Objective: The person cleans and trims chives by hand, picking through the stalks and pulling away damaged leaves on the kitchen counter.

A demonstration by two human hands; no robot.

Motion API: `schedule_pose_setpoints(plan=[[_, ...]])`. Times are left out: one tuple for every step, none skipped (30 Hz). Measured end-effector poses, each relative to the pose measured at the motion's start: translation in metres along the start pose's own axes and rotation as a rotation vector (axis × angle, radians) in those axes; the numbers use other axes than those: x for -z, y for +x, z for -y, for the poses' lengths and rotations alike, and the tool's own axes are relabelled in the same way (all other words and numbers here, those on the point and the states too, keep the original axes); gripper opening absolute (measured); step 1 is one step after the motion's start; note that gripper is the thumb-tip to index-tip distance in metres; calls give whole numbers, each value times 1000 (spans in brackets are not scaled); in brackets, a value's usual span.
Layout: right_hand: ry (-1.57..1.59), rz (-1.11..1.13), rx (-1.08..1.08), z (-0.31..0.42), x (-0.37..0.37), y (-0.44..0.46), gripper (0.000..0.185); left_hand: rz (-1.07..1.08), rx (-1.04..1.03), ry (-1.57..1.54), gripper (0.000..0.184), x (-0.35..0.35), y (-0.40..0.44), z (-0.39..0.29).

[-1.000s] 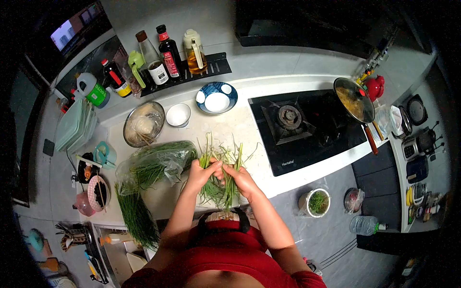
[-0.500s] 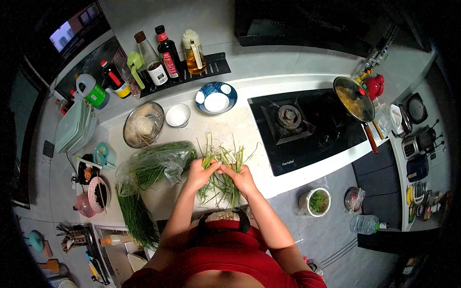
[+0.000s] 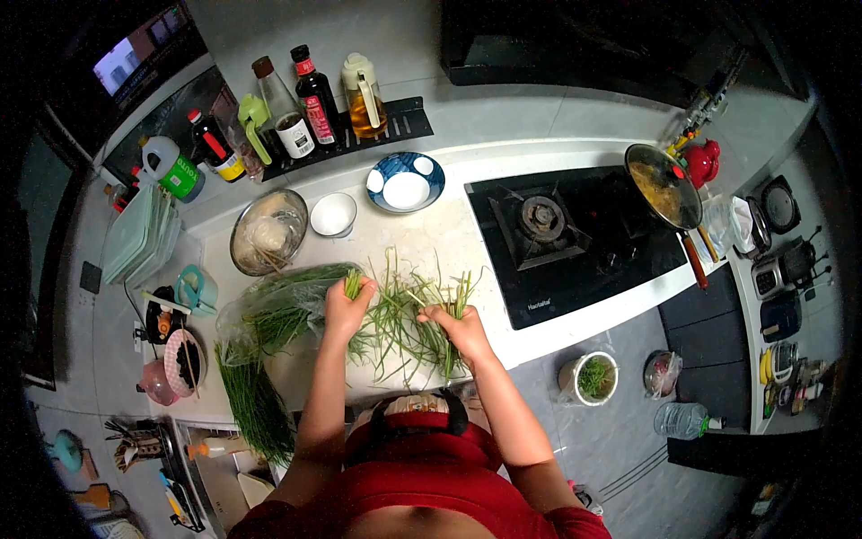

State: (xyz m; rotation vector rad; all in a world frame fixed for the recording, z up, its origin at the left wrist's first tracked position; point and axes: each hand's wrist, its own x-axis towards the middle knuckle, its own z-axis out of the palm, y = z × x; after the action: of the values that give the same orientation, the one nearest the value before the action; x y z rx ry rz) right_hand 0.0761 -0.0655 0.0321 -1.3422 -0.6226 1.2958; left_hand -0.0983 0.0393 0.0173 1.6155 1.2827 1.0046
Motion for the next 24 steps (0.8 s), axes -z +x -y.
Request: schedule_pose_setpoints(plan=[[21,-5,4,0,0,0,16,-23,-21,52,21,2,1,0],[55,-30,-24,-2,2,2,17,-61,-45,118,22,2,4,7],[89,-55,-52,-5,5,5,18,-104,-53,207,24,1,4,11],[123,-80,-80,-9,9,9,19,-147,-62,295,25,1,5,16],[176,-124,-91,-11,11,10,19,-189,-71,383,26,1,4,19],[230,-168,-102,-13,14,12,19,-187,-72,424,24,3,4,21],[284,-212,-112,-15,16,14,18,-184,-74,465,22,5,4,23],[250,-288,-73,-21,19,18,19,-181,-75,506,20,6,3,24],[193,-326,-21,-27,23,22,19,-143,-58,511,20,6,1,22],[102,-335,-21,-32,28,24,19,-104,-42,517,21,7,-1,20],[11,-342,-21,-36,33,25,19,-67,-25,523,22,6,-3,18],[59,-301,-37,-32,30,23,19,-54,-27,460,26,2,-5,20],[109,-259,-53,-26,24,20,19,-42,-30,399,30,-4,-7,23],[158,-218,-69,-23,19,18,19,-28,-34,337,34,-11,-9,24],[169,-184,-74,-24,16,18,21,14,24,322,37,-15,-11,14],[149,-121,-96,-19,13,16,21,49,34,141,34,-22,-14,9],[130,-59,-117,-13,9,13,21,84,45,-39,32,-29,-16,5],[111,-19,-121,-12,7,12,20,130,60,-142,28,-34,-19,-4],[92,11,-117,-11,3,10,20,177,77,-245,25,-38,-22,-12],[73,40,-113,-9,-1,10,20,232,89,-365,22,-42,-25,-17],[52,68,-106,-7,-3,10,19,310,126,-370,22,-44,-23,-16],[42,120,-104,-6,-3,9,23,277,119,-383,22,-45,-23,-16],[69,140,-96,-6,-3,10,23,244,110,-397,23,-46,-22,-17],[94,159,-88,-8,-1,12,24,206,110,-463,23,-45,-19,-14]])
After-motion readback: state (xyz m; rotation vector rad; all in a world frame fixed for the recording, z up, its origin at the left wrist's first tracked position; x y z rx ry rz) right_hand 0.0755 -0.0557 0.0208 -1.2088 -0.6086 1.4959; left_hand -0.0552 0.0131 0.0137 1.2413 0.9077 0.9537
